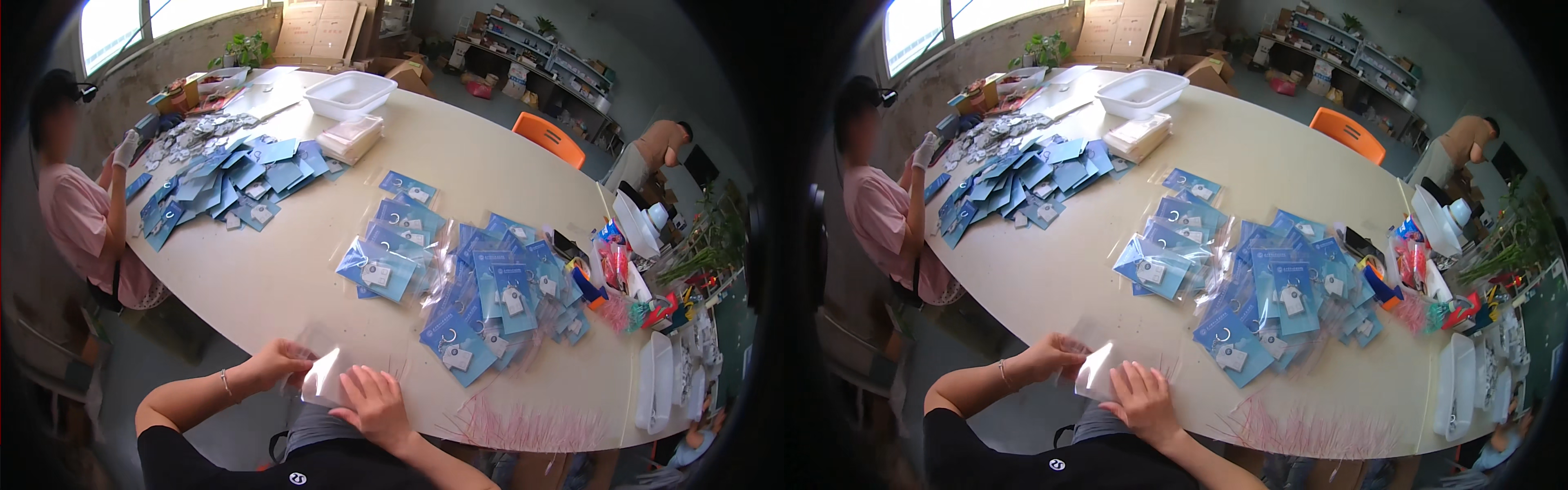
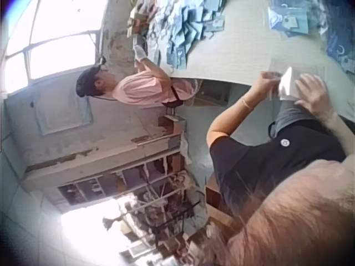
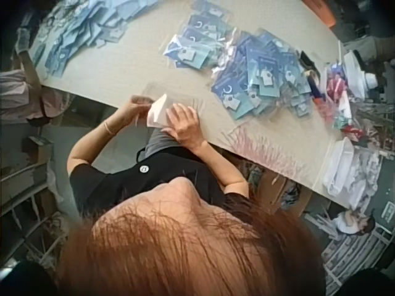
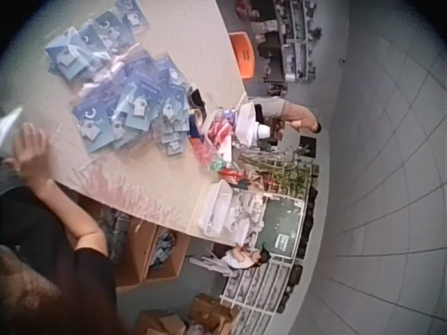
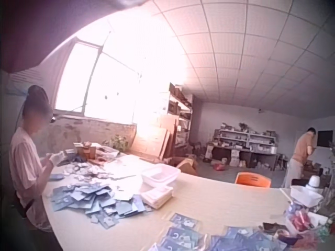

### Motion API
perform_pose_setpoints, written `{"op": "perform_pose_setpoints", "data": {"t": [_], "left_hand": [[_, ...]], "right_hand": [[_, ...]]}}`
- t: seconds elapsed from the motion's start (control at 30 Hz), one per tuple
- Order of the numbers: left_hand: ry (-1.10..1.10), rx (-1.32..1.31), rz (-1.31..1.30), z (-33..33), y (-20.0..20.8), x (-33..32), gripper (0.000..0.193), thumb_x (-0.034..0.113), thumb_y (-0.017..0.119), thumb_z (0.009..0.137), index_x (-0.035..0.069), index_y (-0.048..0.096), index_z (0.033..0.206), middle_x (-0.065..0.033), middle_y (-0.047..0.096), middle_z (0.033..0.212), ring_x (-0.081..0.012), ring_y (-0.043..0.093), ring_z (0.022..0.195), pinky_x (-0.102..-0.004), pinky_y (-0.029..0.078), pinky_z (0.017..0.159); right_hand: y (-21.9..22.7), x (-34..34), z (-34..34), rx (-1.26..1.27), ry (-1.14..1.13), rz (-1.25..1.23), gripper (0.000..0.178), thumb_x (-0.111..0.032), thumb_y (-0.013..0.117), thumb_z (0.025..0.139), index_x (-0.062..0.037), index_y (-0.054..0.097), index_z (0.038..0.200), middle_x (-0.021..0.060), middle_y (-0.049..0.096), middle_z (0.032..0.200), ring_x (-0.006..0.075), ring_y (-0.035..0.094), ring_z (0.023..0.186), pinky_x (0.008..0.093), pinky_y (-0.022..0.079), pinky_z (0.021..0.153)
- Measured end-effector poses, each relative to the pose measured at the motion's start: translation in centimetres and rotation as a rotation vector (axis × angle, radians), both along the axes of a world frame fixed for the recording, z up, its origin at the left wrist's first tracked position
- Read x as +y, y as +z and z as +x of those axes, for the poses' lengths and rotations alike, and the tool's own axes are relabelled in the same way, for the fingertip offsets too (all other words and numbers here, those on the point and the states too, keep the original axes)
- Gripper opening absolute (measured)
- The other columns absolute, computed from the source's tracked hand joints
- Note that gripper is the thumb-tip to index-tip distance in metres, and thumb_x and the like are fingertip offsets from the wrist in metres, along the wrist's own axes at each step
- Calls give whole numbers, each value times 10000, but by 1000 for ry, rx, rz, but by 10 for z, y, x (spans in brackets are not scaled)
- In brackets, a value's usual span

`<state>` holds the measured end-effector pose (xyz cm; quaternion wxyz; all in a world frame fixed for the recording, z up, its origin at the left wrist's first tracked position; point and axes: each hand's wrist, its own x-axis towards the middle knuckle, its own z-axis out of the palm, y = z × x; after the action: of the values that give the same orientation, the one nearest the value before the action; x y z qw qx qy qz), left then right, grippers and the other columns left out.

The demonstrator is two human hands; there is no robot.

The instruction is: The person sits at a table and repeatedly picks up blue keychain cards and clear plastic bags. They insert each keychain into a bag, seal it, and place the packaged item into a growing stack. The process is repetitive and involves handling small items one at a time.

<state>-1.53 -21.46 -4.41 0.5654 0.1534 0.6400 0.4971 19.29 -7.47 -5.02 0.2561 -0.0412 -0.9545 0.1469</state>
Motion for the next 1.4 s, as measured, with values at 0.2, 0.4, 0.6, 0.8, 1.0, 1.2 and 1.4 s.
{"op": "perform_pose_setpoints", "data": {"t": [0.2,0.4,0.6,0.8,1.0,1.2,1.4], "left_hand": [[-35,489,234,-77,84,30,153,83,606,923,-29,675,999,-52,692,825,-100,662,682,-239,561,610],[212,420,470,-206,115,216,184,64,653,879,-3,675,1049,-51,670,796,-121,652,638,-237,554,576],[252,556,308,-327,36,408,224,29,646,840,-6,665,1060,-43,614,702,-136,603,565,-286,532,501],[326,1052,-14,-318,-22,491,289,67,672,782,-28,661,1055,-188,661,804,-316,668,782,-399,543,691],[299,1636,-79,-287,5,465,686,297,746,811,17,418,1345,-274,558,1228,-358,540,1189,-447,448,986],[76,1811,642,-193,38,330,693,248,729,835,45,371,1392,-205,401,1427,-381,408,1305,-432,370,1072],[15,1721,463,-142,65,120,557,182,682,878,54,422,1354,-187,475,1364,-385,472,1240,-435,404,1019]], "right_hand": [[-39,11,42,93,-153,-151,451,-342,667,880,-25,594,1192,181,588,1188,364,568,1047,465,450,899],[-52,17,37,88,-209,-227,388,-283,675,880,-2,615,1141,178,615,1122,357,588,1006,465,463,875],[-66,21,37,215,-221,-201,258,-200,739,835,-17,669,1002,133,656,988,313,636,872,417,518,771],[-90,25,49,122,-247,-238,168,-177,720,856,-41,680,946,97,666,890,270,648,788,369,533,700],[-85,18,45,243,-293,-256,208,-196,717,854,-56,678,1003,107,657,967,272,641,853,362,524,733],[-30,21,40,75,-269,-460,298,-135,732,803,19,651,1045,171,623,1118,334,617,996,394,511,848],[-24,20,-45,-249,-285,-294,925,-464,640,870,115,208,1449,313,241,1500,415,210,1424,464,182,1167]]}}
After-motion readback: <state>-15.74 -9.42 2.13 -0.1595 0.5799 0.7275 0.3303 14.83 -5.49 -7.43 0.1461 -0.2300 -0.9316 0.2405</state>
